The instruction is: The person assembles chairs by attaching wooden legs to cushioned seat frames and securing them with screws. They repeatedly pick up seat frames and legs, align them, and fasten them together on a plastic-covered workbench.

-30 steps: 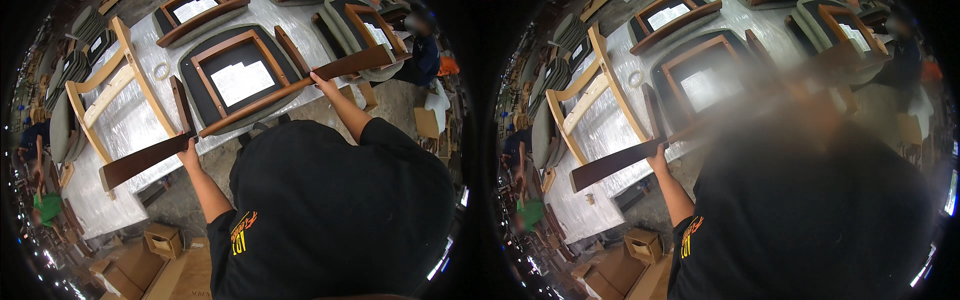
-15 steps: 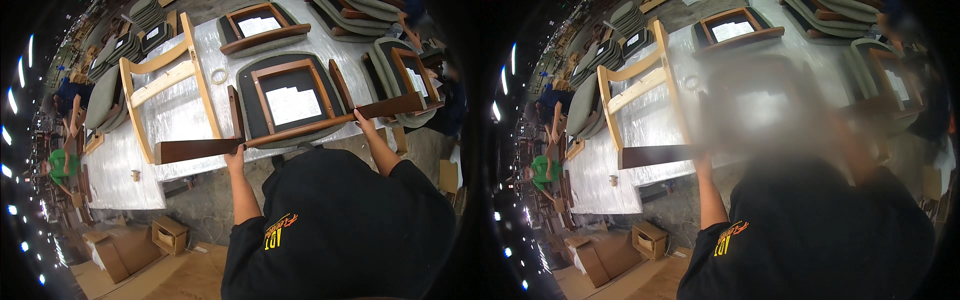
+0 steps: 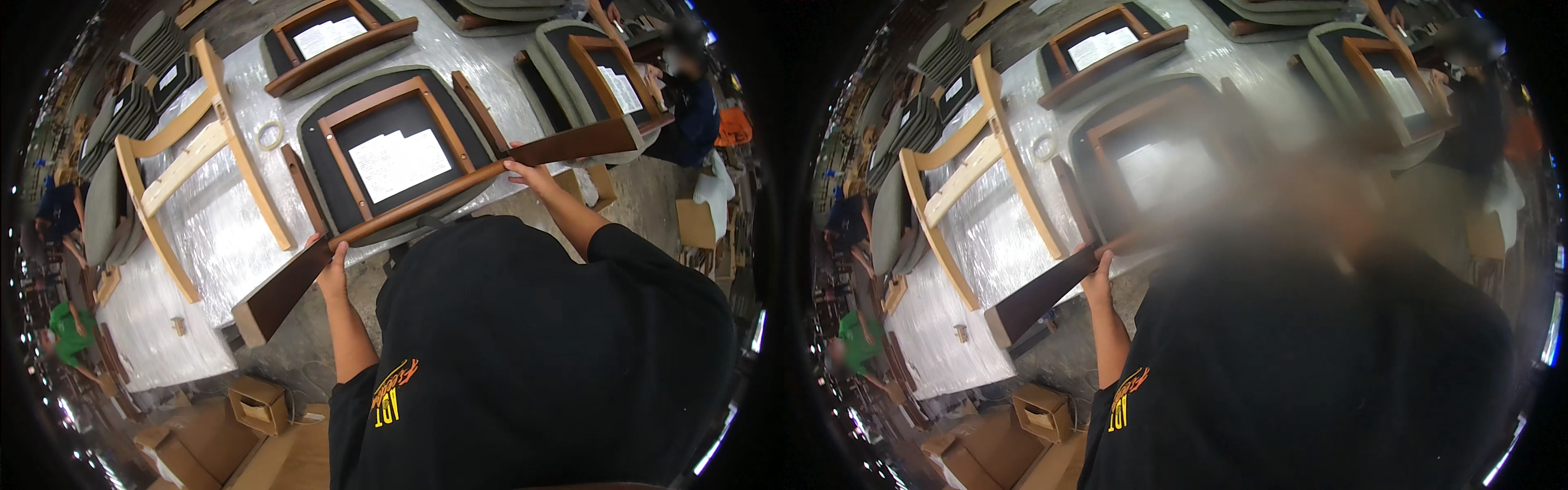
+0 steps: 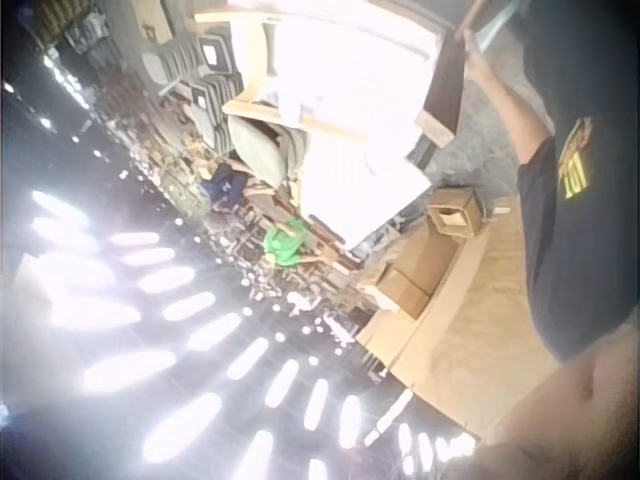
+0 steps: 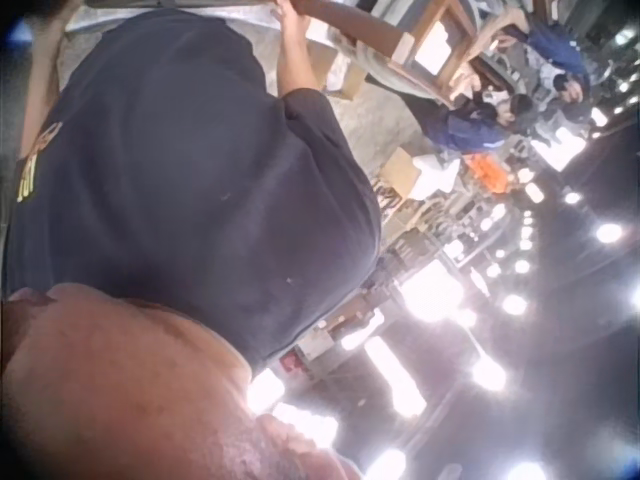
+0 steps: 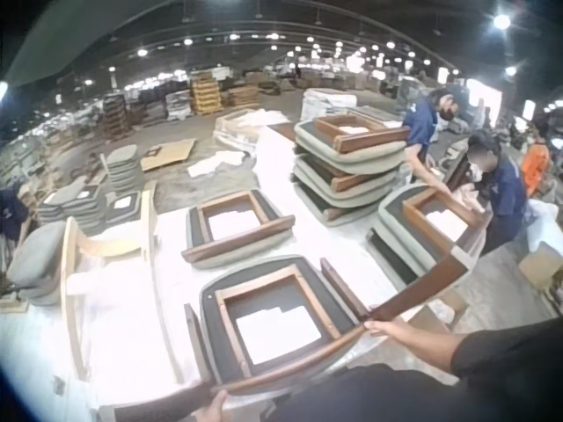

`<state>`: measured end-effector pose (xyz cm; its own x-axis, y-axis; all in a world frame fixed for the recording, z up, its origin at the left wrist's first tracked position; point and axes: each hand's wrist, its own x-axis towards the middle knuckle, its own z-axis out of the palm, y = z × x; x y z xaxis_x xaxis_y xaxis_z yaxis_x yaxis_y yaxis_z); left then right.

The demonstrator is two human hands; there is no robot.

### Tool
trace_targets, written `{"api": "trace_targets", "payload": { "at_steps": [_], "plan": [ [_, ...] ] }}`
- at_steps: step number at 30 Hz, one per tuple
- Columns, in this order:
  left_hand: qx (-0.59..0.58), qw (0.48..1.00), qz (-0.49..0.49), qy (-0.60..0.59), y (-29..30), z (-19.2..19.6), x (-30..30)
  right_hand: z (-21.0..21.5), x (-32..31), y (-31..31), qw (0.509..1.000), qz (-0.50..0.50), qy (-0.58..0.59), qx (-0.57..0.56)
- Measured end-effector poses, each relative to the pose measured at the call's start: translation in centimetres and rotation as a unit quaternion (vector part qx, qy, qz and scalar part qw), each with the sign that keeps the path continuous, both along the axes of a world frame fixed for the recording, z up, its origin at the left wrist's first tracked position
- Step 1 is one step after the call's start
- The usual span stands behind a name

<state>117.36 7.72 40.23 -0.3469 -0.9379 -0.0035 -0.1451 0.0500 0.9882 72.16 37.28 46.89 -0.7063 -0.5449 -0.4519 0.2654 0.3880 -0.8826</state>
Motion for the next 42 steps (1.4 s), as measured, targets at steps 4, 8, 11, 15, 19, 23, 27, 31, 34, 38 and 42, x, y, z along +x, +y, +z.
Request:
{"api": "trace_targets", "payload": {
  "at_steps": [4,8,11,15,19,23,27,31,34,38,42],
  "plan": [
    [0.028,0.999,-0.002,-0.024,0.4,0.8,0.0,-0.5,0.0,0.5,1.0,0.006,0.008,-0.005],
    [0.03,0.998,-0.023,-0.051,0.6,1.5,0.0,-2.7,-0.6,0.6,0.997,-0.027,0.048,-0.047],
    [0.079,0.996,0.017,-0.043,-0.3,1.4,0.8,-2.8,-2.6,0.7,0.962,-0.098,0.211,-0.142],
    [0.123,0.987,0.099,0.01,-2.9,2.0,2.7,4.6,-8.5,3.6,0.967,-0.071,0.244,-0.034],
    [0.073,0.971,0.195,-0.116,-3.2,9.2,4.1,17.6,-10.4,6.2,0.87,-0.001,0.455,0.189],
    [-0.053,0.95,0.16,-0.264,0.7,21.8,3.4,23.8,-13.5,3.2,0.852,0.097,0.428,0.286],
    [-0.055,0.925,0.113,-0.358,2.7,26.7,1.1,21.0,-16.3,-2.4,0.854,0.171,0.344,0.351],
    [0.019,0.92,0.042,-0.389,2.3,20.0,1.2,18.8,-19.3,-5.8,0.831,0.22,0.327,0.393],
    [0.075,0.915,0.062,-0.391,1.3,11.6,1.7,17.2,-19.5,-6.0,0.803,0.281,0.358,0.385],
    [0.026,0.882,0.055,-0.467,0.5,2.7,1.0,10.6,-15.3,-4.9,0.793,0.315,0.268,0.447],
    [0.005,0.899,-0.024,-0.437,-3.1,-0.6,-0.5,3.6,-10.2,-3.2,0.8,0.261,0.233,0.487]
  ]
}}
